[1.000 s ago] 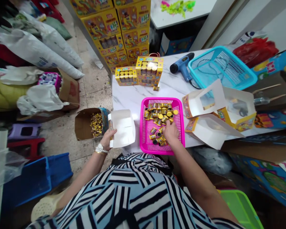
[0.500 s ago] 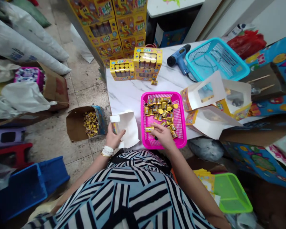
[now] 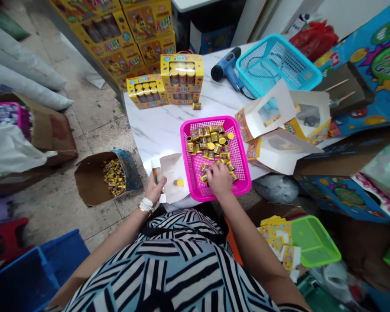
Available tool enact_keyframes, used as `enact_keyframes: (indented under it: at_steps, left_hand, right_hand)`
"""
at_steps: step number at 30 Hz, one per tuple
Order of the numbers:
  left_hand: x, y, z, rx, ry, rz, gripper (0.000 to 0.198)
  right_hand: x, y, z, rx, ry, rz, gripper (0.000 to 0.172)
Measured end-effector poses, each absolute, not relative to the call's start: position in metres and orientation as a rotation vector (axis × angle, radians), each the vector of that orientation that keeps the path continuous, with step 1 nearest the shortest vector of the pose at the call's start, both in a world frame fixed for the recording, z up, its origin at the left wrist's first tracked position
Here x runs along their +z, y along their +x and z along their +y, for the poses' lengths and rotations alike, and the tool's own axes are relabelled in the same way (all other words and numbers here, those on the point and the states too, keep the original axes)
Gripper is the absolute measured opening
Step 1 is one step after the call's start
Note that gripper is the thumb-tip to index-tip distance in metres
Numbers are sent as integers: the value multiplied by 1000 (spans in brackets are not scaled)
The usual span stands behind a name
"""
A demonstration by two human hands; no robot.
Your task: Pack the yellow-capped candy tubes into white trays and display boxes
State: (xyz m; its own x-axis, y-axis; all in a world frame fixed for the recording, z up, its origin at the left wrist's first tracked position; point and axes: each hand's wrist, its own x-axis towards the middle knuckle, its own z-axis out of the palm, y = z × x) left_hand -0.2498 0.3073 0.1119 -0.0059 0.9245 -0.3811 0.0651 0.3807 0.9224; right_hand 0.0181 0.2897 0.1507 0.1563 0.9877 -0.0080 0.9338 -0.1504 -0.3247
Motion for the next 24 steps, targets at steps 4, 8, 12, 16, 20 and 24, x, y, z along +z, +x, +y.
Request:
enact_keyframes:
  at_steps: [4, 8, 12, 16, 20, 24]
  left_hand:
    - [109, -248, 311, 859, 1011, 1439, 79]
    - [113, -246, 305, 872, 1040, 1430, 76]
    - [118, -252, 286, 973, 1172, 1502, 93]
    - [119, -257, 279, 1027, 1369, 1522, 114]
    - [123, -252, 291, 1001, 1434, 1464, 113]
    - [123, -248, 301, 1038, 1385, 1369, 106]
  right_hand:
    - [136, 41, 312, 420, -2278, -2373, 29]
    - [136, 32, 323, 502, -2246, -2566, 26]
    - [149, 32, 311, 534, -2229, -2399, 32]
    - [150, 27, 306, 431, -2185, -2321, 39]
    - [138, 12, 321, 556, -2189, -2473, 38]
    - [130, 11, 331, 611, -2243, -2428, 29]
